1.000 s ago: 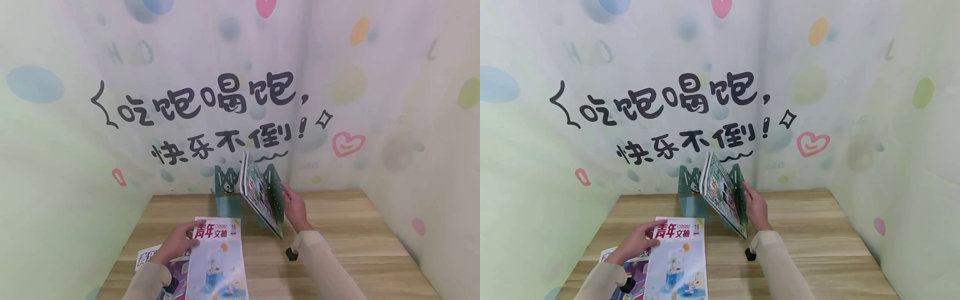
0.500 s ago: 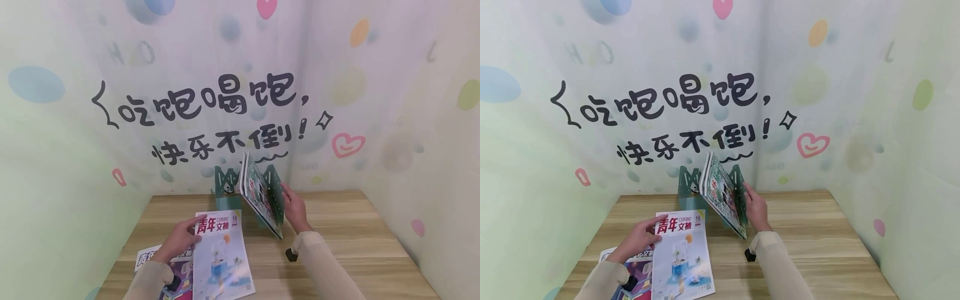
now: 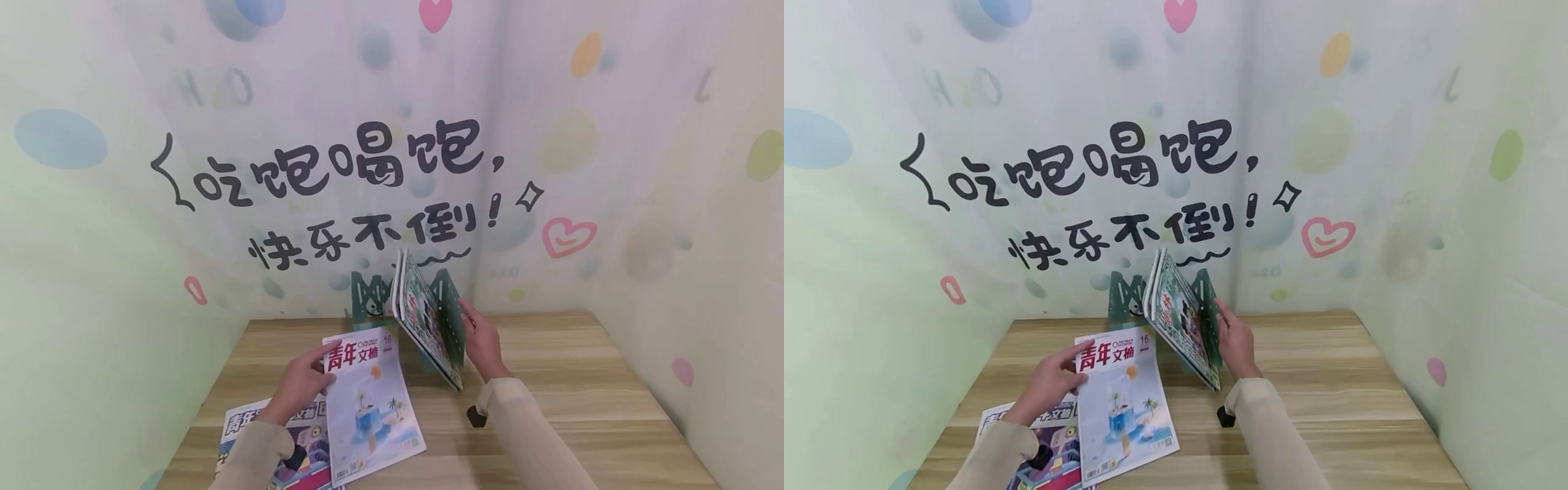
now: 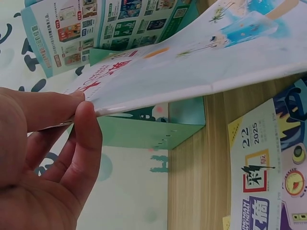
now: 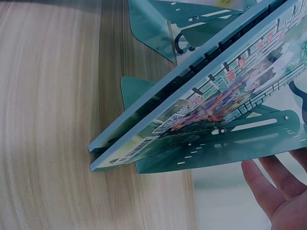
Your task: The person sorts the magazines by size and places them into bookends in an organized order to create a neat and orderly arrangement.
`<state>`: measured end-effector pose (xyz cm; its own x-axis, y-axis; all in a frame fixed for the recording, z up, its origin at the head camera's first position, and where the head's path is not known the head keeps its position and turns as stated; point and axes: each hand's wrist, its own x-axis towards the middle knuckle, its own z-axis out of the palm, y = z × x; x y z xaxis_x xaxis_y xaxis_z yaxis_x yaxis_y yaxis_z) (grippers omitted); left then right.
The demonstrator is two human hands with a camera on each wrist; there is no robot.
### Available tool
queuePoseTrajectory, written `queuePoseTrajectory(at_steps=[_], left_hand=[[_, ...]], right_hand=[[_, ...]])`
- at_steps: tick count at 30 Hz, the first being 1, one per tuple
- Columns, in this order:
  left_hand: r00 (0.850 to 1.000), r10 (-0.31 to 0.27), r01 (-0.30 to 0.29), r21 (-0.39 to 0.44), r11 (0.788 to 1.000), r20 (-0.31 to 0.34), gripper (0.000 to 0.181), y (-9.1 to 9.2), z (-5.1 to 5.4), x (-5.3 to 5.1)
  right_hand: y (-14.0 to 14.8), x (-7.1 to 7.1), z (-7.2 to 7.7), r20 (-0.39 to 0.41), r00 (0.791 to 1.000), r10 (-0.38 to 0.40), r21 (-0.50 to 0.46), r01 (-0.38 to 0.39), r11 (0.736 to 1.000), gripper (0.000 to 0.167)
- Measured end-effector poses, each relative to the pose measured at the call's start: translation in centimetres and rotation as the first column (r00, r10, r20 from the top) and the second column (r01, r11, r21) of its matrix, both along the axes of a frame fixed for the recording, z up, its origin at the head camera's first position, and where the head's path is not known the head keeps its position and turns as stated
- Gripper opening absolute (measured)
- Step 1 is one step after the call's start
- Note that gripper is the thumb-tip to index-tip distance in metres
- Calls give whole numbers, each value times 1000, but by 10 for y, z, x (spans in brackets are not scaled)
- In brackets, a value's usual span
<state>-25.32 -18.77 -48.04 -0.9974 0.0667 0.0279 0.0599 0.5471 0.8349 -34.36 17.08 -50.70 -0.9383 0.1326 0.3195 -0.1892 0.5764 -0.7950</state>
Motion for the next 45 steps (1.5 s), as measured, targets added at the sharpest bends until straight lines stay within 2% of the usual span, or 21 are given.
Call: queuePoseTrajectory(at_steps=[8, 15, 31, 41, 45], left_hand=[[999, 20, -19, 11, 1000, -41, 66, 6, 0, -6], [998, 38, -36, 38, 999, -52, 66, 10, 0, -8], [987, 60, -56, 29, 998, -150, 63, 17, 1, -15], [981, 57, -52, 32, 998, -183, 64, 22, 1, -20], [979, 78, -75, 23, 997, -189, 65, 25, 1, -22]], right_hand=[[-1, 1, 0, 4, 1000, 3, -14, -3, 1000, 38], [-1, 1, 0, -4, 1000, 7, -5, -7, 1000, 38], [0, 4, 1, 18, 1000, 16, -29, -15, 999, 39], [0, 4, 3, 12, 1000, 7, -35, -6, 999, 39], [0, 4, 3, 0, 1000, 3, -28, -3, 1000, 38]])
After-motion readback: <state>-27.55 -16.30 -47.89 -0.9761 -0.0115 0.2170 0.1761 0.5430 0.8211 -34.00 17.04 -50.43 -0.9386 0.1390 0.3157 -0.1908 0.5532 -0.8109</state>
